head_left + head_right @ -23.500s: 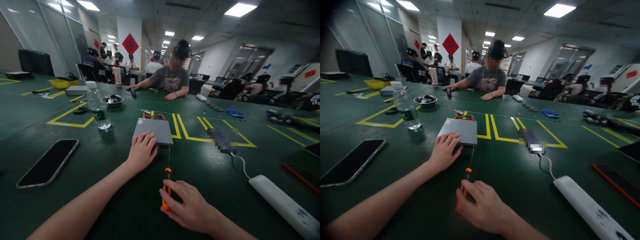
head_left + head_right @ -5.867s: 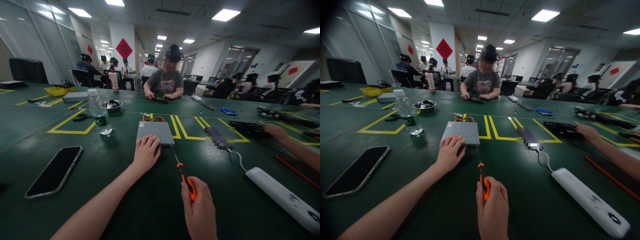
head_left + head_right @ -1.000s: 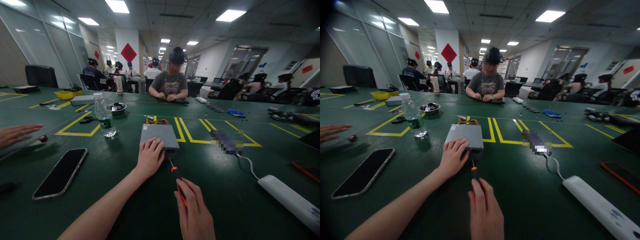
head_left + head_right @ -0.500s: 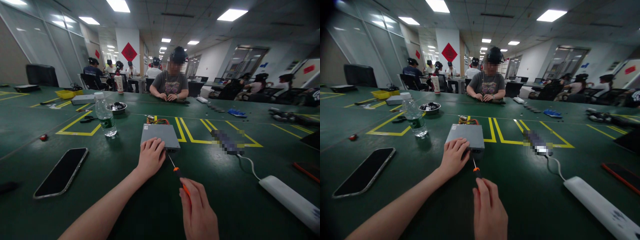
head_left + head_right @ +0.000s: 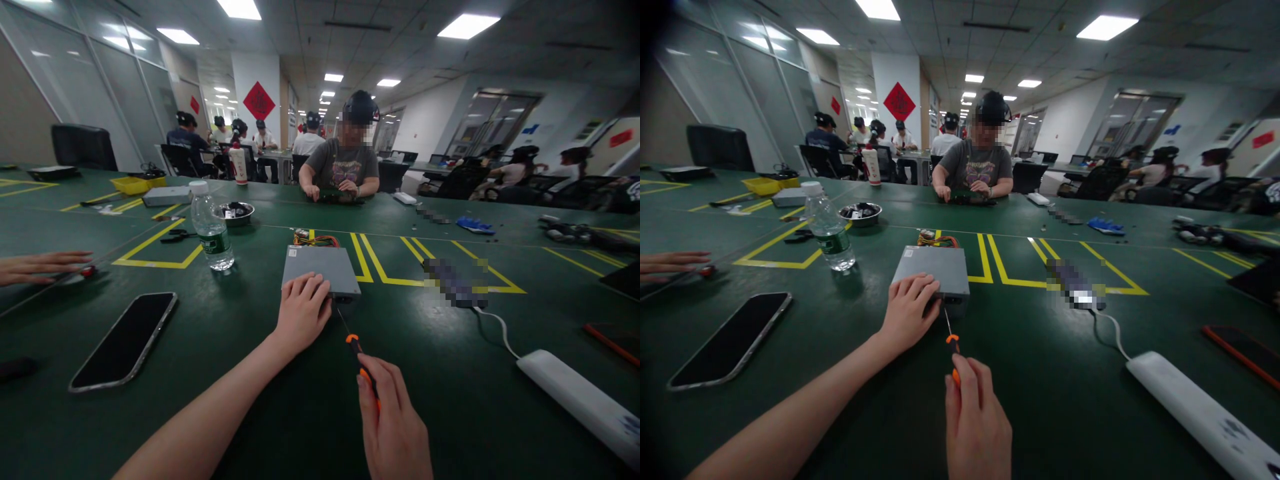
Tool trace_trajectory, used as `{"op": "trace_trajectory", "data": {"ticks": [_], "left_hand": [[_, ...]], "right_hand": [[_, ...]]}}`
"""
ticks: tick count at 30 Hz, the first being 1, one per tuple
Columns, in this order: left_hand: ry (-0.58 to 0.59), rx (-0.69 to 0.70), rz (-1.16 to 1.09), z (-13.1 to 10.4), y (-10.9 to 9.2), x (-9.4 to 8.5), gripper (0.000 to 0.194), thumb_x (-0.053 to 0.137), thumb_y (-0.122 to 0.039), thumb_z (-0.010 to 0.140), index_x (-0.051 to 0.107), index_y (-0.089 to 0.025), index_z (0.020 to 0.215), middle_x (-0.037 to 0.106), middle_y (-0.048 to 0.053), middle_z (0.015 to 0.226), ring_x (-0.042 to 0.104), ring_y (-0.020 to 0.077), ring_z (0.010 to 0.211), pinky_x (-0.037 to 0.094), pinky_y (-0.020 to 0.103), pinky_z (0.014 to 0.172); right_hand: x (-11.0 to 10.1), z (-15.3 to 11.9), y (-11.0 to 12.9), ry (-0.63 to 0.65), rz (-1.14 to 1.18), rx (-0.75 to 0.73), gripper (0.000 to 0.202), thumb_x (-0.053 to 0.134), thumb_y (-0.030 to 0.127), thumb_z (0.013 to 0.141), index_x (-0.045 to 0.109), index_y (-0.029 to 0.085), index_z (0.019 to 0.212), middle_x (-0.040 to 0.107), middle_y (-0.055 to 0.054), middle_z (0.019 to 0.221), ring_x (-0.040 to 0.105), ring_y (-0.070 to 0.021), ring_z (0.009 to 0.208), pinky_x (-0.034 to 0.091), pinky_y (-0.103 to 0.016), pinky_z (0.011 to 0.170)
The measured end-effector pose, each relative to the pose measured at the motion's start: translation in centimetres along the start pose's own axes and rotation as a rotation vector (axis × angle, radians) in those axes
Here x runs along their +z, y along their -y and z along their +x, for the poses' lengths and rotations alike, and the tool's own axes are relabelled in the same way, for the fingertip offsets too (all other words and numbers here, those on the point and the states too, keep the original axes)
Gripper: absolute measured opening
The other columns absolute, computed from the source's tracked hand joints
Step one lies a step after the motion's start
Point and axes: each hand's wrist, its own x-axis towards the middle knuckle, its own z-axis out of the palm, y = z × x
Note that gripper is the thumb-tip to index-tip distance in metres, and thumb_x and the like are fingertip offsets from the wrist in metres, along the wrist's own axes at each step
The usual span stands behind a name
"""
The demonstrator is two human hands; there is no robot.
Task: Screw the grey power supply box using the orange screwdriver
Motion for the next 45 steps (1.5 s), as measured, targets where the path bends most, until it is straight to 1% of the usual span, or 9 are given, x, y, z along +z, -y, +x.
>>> {"op": "trace_trajectory", "data": {"ticks": [7, 14, 20, 23, 27, 33, 36, 40, 45], "left_hand": [[-0.001, 0.003, 0.003, 0.0, 0.0, -0.1, 0.025, 0.046, -0.027, 0.084, 0.053, -0.023, 0.108, 0.058, 0.006, 0.115, 0.045, 0.0242, 0.111, 0.033, 0.041, 0.088], [0.014, 0.001, 0.012, 0.0, -0.1, -0.1, 0.025, 0.046, -0.028, 0.085, 0.053, -0.023, 0.108, 0.057, 0.004, 0.116, 0.045, 0.0237, 0.112, 0.033, 0.040, 0.089], [0.002, 0.000, 0.014, 0.0, -0.1, -0.1, 0.025, 0.047, -0.028, 0.084, 0.053, -0.023, 0.107, 0.057, 0.005, 0.116, 0.046, 0.0234, 0.111, 0.032, 0.040, 0.090], [-0.002, 0.002, 0.010, 0.0, -0.1, -0.2, 0.025, 0.047, -0.027, 0.084, 0.054, -0.022, 0.107, 0.058, 0.005, 0.115, 0.046, 0.0233, 0.111, 0.033, 0.040, 0.089], [0.008, 0.005, 0.001, 0.1, -0.1, -0.2, 0.025, 0.046, -0.027, 0.084, 0.053, -0.022, 0.108, 0.057, 0.005, 0.116, 0.045, 0.0238, 0.112, 0.033, 0.040, 0.089], [0.002, 0.000, 0.002, 0.0, -0.1, -0.2, 0.025, 0.047, -0.027, 0.084, 0.053, -0.022, 0.107, 0.057, 0.005, 0.116, 0.045, 0.0236, 0.111, 0.033, 0.040, 0.089], [0.004, 0.003, 0.001, 0.1, -0.1, -0.3, 0.024, 0.046, -0.027, 0.084, 0.053, -0.022, 0.107, 0.057, 0.005, 0.116, 0.045, 0.0235, 0.112, 0.033, 0.040, 0.090], [-0.007, 0.003, 0.002, 0.1, -0.1, -0.2, 0.025, 0.046, -0.027, 0.084, 0.054, -0.022, 0.107, 0.058, 0.005, 0.115, 0.046, 0.0235, 0.111, 0.032, 0.040, 0.090], [-0.008, 0.004, -0.003, 0.0, -0.1, -0.1, 0.025, 0.047, -0.026, 0.084, 0.054, -0.023, 0.107, 0.058, 0.005, 0.115, 0.046, 0.0242, 0.111, 0.032, 0.041, 0.089]], "right_hand": [[0.4, -1.0, 0.3, 0.122, 0.027, -0.016, 0.033, 0.032, 0.033, 0.092, 0.042, 0.017, 0.119, 0.054, -0.016, 0.106, 0.065, -0.0200, 0.074, 0.054, -0.026, 0.050], [0.3, -0.8, 0.7, 0.125, 0.068, 0.181, 0.035, 0.029, 0.043, 0.093, 0.044, 0.018, 0.112, 0.063, -0.006, 0.078, 0.065, -0.0195, 0.062, 0.053, -0.029, 0.053], [0.7, -0.8, 0.0, 0.119, 0.046, 0.101, 0.032, 0.035, 0.041, 0.091, 0.046, 0.017, 0.109, 0.057, -0.011, 0.094, 0.065, -0.0178, 0.068, 0.051, -0.023, 0.048], [0.5, -0.8, -0.6, 0.163, 0.059, 0.113, 0.031, 0.035, 0.039, 0.091, 0.048, 0.017, 0.110, 0.059, -0.009, 0.088, 0.065, -0.0174, 0.065, 0.051, -0.023, 0.048], [0.0, -0.6, -1.2, 0.252, 0.122, 0.204, 0.034, 0.031, 0.039, 0.092, 0.049, 0.019, 0.112, 0.064, -0.006, 0.081, 0.065, -0.0179, 0.063, 0.052, -0.025, 0.049], [0.4, -0.1, -0.6, 0.196, 0.273, 0.322, 0.042, 0.040, 0.054, 0.084, 0.052, 0.017, 0.101, 0.055, -0.011, 0.091, 0.063, -0.0205, 0.062, 0.050, -0.030, 0.045], [0.4, 0.2, -0.3, 0.335, 0.521, 0.490, 0.039, 0.042, 0.053, 0.084, 0.053, 0.019, 0.100, 0.055, -0.007, 0.085, 0.060, -0.0192, 0.065, 0.049, -0.031, 0.052], [0.6, 0.6, 0.2, 0.557, 1.152, 0.946, 0.043, 0.052, 0.054, 0.078, 0.055, 0.017, 0.099, 0.056, -0.004, 0.074, 0.056, -0.0167, 0.060, 0.041, -0.024, 0.042], [0.9, 1.4, 1.2, 0.357, 1.500, 1.301, 0.046, 0.074, 0.045, 0.060, 0.058, 0.015, 0.091, 0.057, -0.003, 0.074, 0.049, -0.0099, 0.055, 0.028, -0.015, 0.037]]}}
